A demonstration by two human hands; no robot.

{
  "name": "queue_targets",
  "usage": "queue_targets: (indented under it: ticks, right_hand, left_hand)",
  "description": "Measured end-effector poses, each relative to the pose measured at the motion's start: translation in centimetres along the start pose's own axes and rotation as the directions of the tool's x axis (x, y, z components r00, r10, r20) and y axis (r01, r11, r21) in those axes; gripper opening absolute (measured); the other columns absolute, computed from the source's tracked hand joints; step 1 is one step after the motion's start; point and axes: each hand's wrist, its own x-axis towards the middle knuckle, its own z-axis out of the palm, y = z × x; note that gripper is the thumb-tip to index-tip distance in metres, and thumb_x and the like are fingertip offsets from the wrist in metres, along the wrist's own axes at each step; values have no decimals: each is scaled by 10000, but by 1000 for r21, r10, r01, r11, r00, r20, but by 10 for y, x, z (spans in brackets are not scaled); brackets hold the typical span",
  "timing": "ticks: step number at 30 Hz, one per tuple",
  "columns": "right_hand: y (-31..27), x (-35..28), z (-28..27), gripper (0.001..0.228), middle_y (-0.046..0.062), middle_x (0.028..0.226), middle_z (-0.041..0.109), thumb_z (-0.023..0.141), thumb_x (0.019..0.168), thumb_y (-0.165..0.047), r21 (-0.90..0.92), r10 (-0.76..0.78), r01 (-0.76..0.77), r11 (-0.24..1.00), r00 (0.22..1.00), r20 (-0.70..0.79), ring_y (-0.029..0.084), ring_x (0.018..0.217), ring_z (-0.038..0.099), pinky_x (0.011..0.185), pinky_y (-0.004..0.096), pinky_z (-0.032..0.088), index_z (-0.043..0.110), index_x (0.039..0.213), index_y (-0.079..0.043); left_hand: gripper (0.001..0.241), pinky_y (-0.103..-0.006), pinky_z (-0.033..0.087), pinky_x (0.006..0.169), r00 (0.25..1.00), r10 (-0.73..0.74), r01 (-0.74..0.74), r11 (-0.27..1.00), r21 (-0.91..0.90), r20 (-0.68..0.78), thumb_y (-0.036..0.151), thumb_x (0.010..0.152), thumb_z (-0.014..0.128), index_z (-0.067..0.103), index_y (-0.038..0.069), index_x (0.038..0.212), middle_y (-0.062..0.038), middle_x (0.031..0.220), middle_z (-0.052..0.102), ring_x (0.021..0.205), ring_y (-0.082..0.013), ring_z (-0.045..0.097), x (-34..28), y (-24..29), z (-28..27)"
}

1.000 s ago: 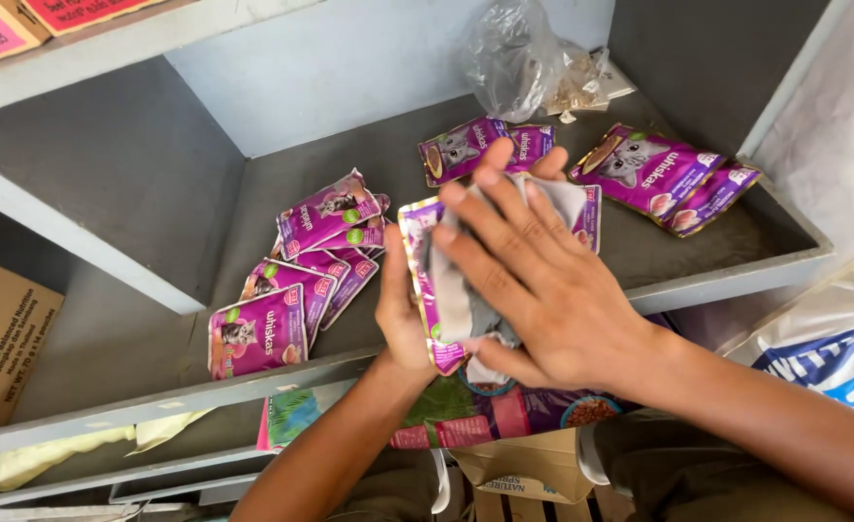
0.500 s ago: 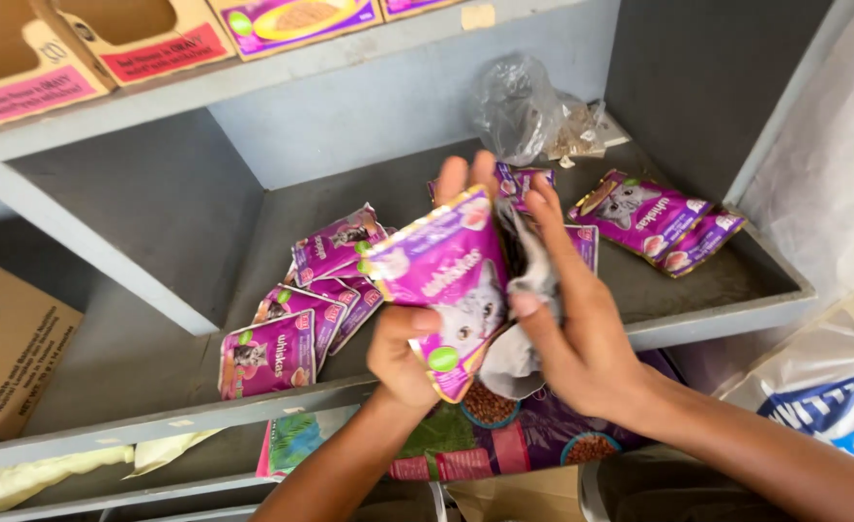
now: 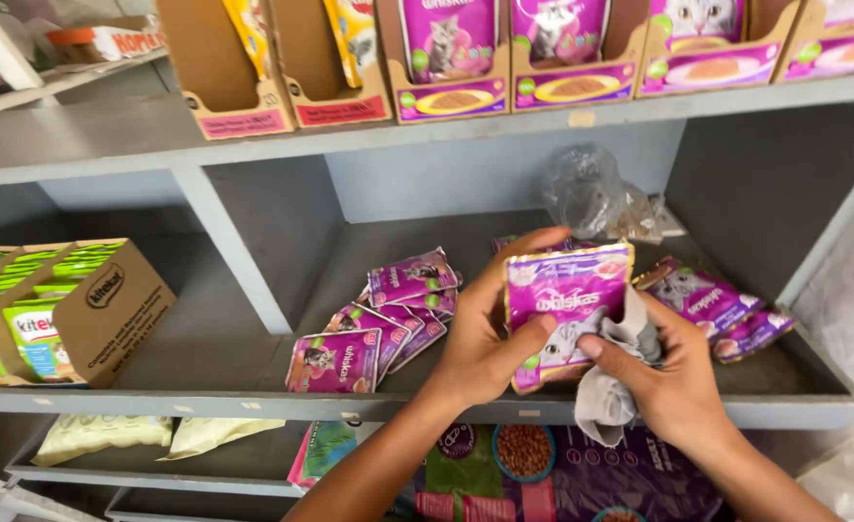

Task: Wiping cat food pouches with a cloth to clean them before organizing them on grocery store shelves.

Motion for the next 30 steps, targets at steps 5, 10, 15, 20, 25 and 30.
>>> queue_targets:
  ticks: [5, 10, 15, 20, 25, 30]
  right_hand:
    - [-9, -3, 6, 292, 66, 790, 741, 798, 782, -14, -317, -179, 116, 941, 968, -178, 125, 580, 663, 520, 241, 545, 689, 1053, -2]
    - [-20, -7, 13, 290, 46, 791, 732, 793, 793, -5, -273, -161, 115, 955, 975, -151, 106, 601, 652, 539, 225, 531, 687, 1063, -8]
    - [-32, -12, 12, 329, 54, 812, 742, 790, 787, -2, -234, -181, 145, 961, 973, -143, 102, 611, 649, 552, 224, 543, 685, 1099, 8]
    - [-32, -14, 11, 362, 62, 848, 766, 794, 780, 15, -184, -150, 125, 975, 980, -131, 111, 665, 688, 602, 232, 577, 678, 1123, 5]
    - [-33, -12, 9, 359, 38, 816, 746, 808, 771, 8, -229, -185, 146, 962, 970, -156, 93, 645, 646, 587, 220, 537, 695, 1111, -7]
    - [-36, -14, 4, 322, 1, 738, 712, 823, 754, 4, -290, -241, 186, 939, 956, -166, 71, 584, 577, 539, 208, 472, 705, 1052, -26]
  left_hand:
    - [652, -359, 531, 918, 944, 219, -3, 754, 657, -247, 75, 859, 731, 470, 30, 1454, -146, 1473, 507, 1163, -243, 608, 14, 33, -12]
    - [506, -421, 501, 1078, 995, 92, -31, 647, 762, -39, 27, 827, 685, 609, 28, 1327, -125, 1355, 616, 1225, -281, 620, 28, 94, 1]
    - [468, -411, 487, 1034, 996, 84, -59, 634, 771, 7, -43, 809, 612, 644, -15, 1275, -146, 1287, 656, 1143, -283, 635, 28, 95, 8]
    - [480, -383, 475, 920, 998, 47, -59, 612, 789, 39, 21, 773, 658, 670, -8, 1251, -142, 1203, 706, 1045, -236, 646, 27, 84, 13]
    - [483, -422, 461, 915, 997, 20, -76, 531, 844, 78, 129, 820, 724, 652, 39, 1288, -128, 1233, 679, 1079, -255, 622, 28, 76, 16]
    - [353, -376, 515, 840, 995, -14, -72, 579, 812, 98, 103, 834, 752, 679, 52, 1175, -73, 1070, 694, 934, -216, 650, 33, 82, 19]
